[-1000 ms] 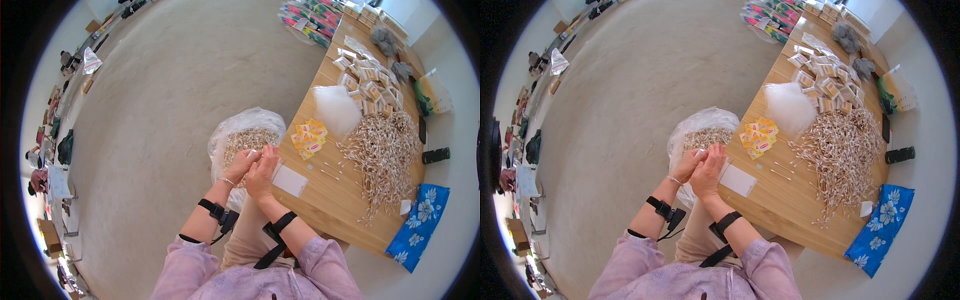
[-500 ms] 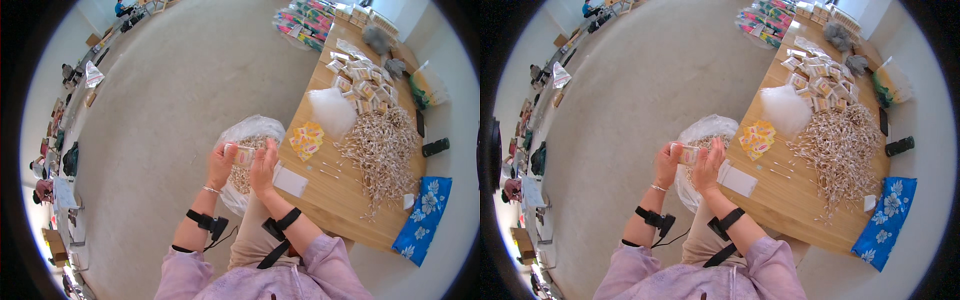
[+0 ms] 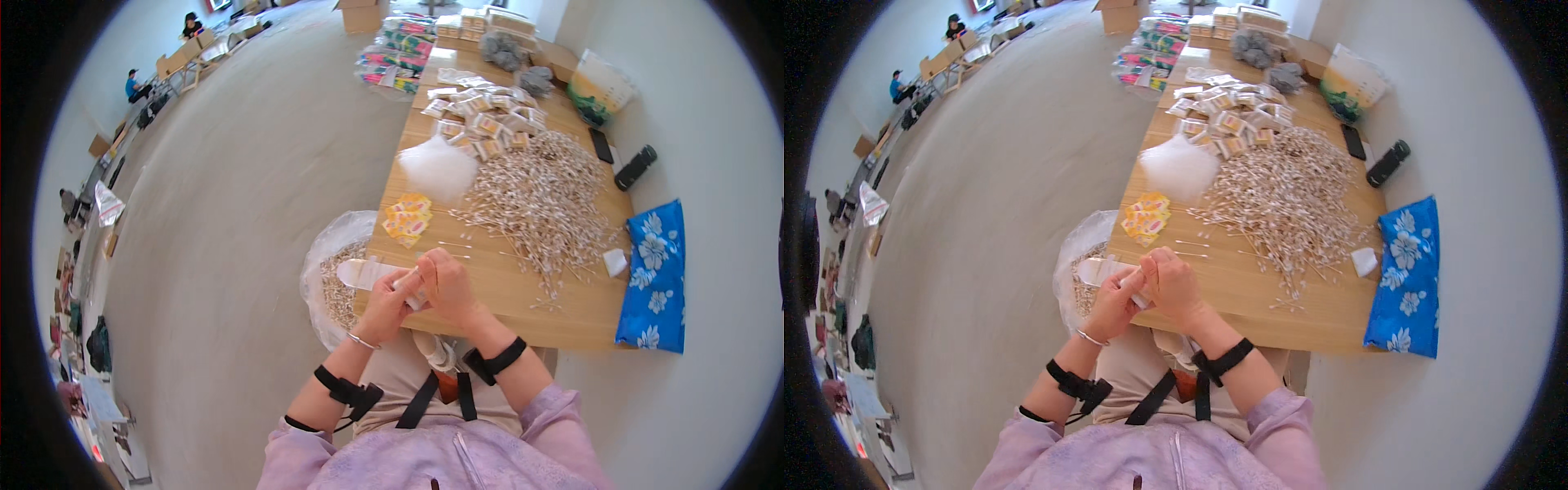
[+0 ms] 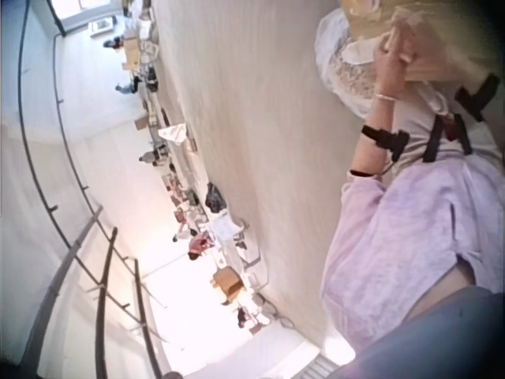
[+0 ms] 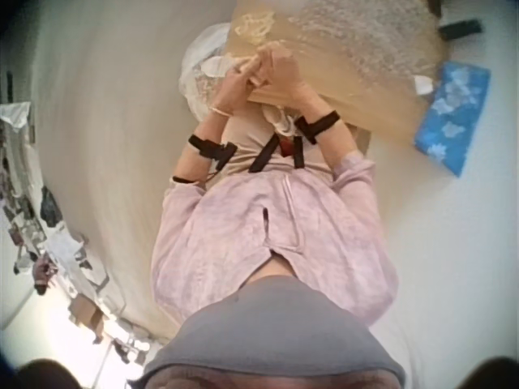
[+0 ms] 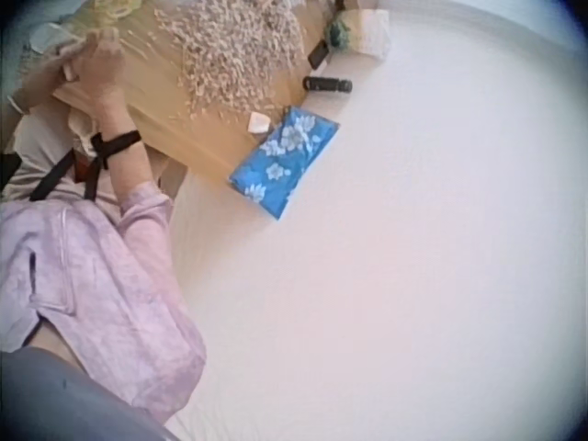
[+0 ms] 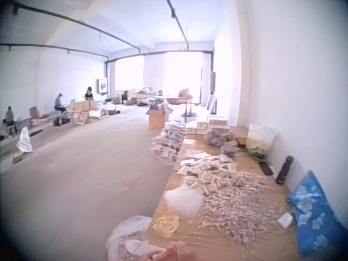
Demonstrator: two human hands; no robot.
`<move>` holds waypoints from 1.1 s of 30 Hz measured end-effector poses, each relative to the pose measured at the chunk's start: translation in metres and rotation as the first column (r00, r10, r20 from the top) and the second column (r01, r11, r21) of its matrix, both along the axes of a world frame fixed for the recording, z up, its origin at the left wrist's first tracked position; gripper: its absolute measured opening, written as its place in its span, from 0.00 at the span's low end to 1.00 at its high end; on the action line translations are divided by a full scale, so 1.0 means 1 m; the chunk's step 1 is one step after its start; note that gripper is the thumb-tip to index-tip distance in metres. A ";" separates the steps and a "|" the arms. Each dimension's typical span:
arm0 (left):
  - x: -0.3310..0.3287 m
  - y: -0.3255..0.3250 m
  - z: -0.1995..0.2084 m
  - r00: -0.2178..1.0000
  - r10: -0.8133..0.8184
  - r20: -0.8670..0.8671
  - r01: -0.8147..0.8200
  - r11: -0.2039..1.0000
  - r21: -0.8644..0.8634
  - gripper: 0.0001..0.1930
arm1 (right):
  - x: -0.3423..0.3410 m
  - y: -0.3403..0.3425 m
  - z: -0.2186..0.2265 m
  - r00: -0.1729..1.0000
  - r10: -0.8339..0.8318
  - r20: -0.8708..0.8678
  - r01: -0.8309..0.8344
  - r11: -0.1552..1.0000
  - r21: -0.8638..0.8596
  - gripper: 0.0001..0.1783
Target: Packing bundles of cotton swabs into small plastic bags.
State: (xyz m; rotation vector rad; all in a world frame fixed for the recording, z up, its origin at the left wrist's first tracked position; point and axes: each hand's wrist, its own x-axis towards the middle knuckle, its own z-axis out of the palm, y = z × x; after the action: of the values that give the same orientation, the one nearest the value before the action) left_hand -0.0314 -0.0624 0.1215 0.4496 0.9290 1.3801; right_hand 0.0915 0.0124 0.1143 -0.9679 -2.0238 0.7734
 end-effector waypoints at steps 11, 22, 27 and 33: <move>0.072 -0.015 -0.024 0.821 -0.418 -0.389 0.493 0.862 0.113 0.09 | 0.096 -0.042 0.007 0.908 0.346 0.235 -0.356 0.935 -0.003 0.17; 0.064 -0.004 -0.016 0.825 -0.525 -0.206 0.547 0.834 0.065 0.07 | 0.114 -0.034 0.013 0.989 0.148 -0.007 -0.143 0.965 0.218 0.11; 0.060 -0.006 -0.019 0.824 -0.479 -0.301 0.539 0.828 0.157 0.06 | 0.098 -0.040 0.020 0.995 0.087 0.046 -0.098 0.926 0.364 0.08; 0.049 -0.009 -0.014 0.785 -0.448 -0.427 0.541 0.832 0.121 0.06 | 0.091 -0.044 0.021 0.997 0.070 0.015 -0.071 0.938 0.340 0.07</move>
State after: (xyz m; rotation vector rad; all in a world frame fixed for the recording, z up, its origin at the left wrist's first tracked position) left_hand 0.0174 -0.0716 0.1078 1.1041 0.8691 0.9206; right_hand 0.1827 -0.0318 0.1358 -0.6997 -2.1138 0.4347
